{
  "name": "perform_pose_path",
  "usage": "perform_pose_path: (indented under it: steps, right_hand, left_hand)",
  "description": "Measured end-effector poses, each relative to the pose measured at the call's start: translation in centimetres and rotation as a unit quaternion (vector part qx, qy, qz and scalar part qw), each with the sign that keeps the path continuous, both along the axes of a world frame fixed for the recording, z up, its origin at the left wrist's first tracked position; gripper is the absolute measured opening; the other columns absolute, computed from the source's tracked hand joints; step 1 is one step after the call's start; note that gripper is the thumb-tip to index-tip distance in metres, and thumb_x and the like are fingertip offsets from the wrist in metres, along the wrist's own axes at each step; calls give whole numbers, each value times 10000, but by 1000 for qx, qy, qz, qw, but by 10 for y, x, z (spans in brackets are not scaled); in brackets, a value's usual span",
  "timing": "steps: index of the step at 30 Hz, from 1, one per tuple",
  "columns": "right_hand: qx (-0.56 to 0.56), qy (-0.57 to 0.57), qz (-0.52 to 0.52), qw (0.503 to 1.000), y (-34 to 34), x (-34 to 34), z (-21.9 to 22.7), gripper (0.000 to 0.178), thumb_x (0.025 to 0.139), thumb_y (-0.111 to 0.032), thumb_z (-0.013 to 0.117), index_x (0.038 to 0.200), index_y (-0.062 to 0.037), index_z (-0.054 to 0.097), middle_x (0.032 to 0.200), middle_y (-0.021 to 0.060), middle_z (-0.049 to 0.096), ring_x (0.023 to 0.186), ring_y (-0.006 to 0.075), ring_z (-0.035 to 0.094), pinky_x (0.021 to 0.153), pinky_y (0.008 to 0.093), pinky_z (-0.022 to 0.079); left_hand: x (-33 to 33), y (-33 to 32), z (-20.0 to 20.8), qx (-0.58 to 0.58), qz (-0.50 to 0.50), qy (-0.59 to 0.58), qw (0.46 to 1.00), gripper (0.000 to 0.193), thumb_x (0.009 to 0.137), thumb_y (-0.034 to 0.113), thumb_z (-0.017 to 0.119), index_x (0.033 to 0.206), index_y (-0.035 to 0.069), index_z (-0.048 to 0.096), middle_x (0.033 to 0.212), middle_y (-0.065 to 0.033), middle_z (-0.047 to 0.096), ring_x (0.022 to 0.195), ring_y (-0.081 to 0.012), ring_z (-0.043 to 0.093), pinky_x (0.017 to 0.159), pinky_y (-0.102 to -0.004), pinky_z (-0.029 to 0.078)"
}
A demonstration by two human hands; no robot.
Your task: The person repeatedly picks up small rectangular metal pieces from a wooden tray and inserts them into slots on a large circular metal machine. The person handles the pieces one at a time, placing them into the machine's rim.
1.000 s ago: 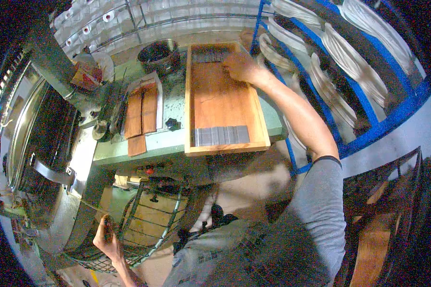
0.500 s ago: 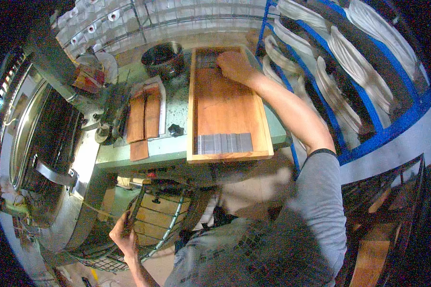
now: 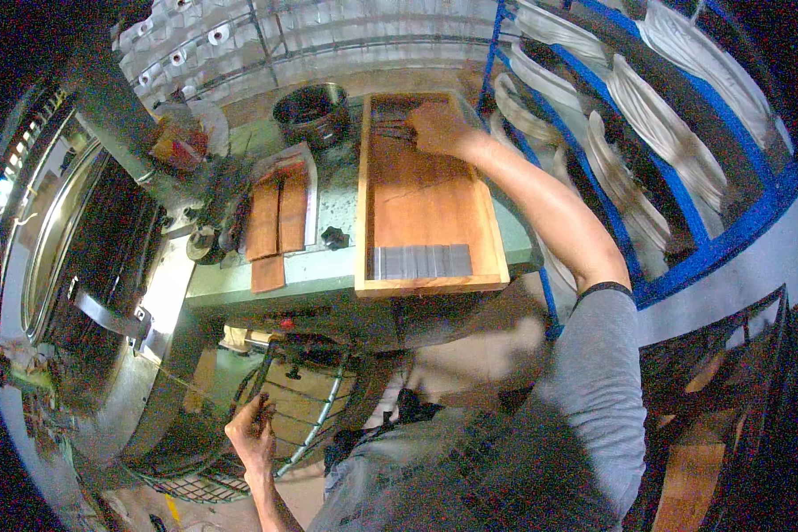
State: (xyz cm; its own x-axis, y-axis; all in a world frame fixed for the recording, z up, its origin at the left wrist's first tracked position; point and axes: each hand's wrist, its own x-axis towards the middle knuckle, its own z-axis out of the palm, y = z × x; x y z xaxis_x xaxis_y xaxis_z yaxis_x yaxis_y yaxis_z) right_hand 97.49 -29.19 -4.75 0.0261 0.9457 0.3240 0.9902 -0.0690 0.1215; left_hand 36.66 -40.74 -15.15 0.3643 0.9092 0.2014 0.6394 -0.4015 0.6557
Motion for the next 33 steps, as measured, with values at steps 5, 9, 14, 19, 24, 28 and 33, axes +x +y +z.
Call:
perform_pose_path:
  steps: [5, 9, 14, 19, 24, 28, 33]
  right_hand:
    - [-47, 22, 34, 998, -3, -8, 11, 175, 692, -144, 667, 802, -32, 746, 810, 230, 696, 843, 417, 675, 764, 509, 521]
    - [-30, 18, 40, 999, -1, -7, 18, 209, 653, -192, 675, 765, -28, 740, 780, 222, 694, 806, 396, 688, 749, 506, 517]
    - [-75, -16, 38, 996, 2, 8, 11, 362, 682, -381, 709, 829, -53, 750, 864, 212, 717, 794, 377, 668, 743, 528, 511]
    - [-82, 173, 3, 981, -26, 3, 28, 313, 805, -214, 696, 1022, 11, 679, 921, 150, 688, 824, 225, 613, 741, 398, 479]
    - [34, 198, 12, 980, -102, -95, 85, 285, 918, -136, 679, 1159, 17, 673, 1080, 108, 703, 978, 181, 651, 893, 305, 515]
    - [77, 214, 150, 962, -170, -270, 74, 202, 852, 16, 660, 1054, 14, 666, 959, 127, 704, 853, 234, 676, 774, 358, 537]
    - [94, 233, 306, 918, -148, -468, 26, 272, 757, -22, 713, 1017, 9, 638, 917, 156, 651, 823, 334, 644, 687, 441, 533]
  left_hand:
    - [-1, -10, -7, 19, -14, -29, 999, 245, 792, -5, 725, 1037, 10, 724, 794, -187, 682, 631, -273, 656, 613, -337, 499]
    - [10, -15, 2, -8, -21, -22, 1000, 255, 795, 26, 747, 1050, 29, 735, 798, -171, 691, 657, -264, 670, 616, -337, 501]
    - [36, -15, 19, -52, 6, -75, 996, 321, 802, 101, 796, 1102, 2, 734, 967, -166, 754, 850, -212, 735, 775, -314, 556]
    - [55, -14, 29, -156, 2, -241, 958, 331, 860, 96, 736, 1180, 18, 708, 1058, -138, 751, 938, -171, 704, 868, -320, 553]
    - [84, 1, 54, -292, -83, -478, 824, 402, 921, 44, 675, 1308, -25, 585, 1222, -137, 671, 1133, -181, 644, 997, -313, 518]
    - [95, -11, 74, -274, -143, -695, 649, 418, 931, 44, 682, 1329, -1, 562, 1325, -88, 623, 1175, -174, 614, 1001, -318, 511]
    - [7, -8, 65, -371, 7, -663, 650, 285, 915, 67, 722, 1189, 35, 650, 1141, -72, 719, 966, -91, 664, 760, -229, 528]
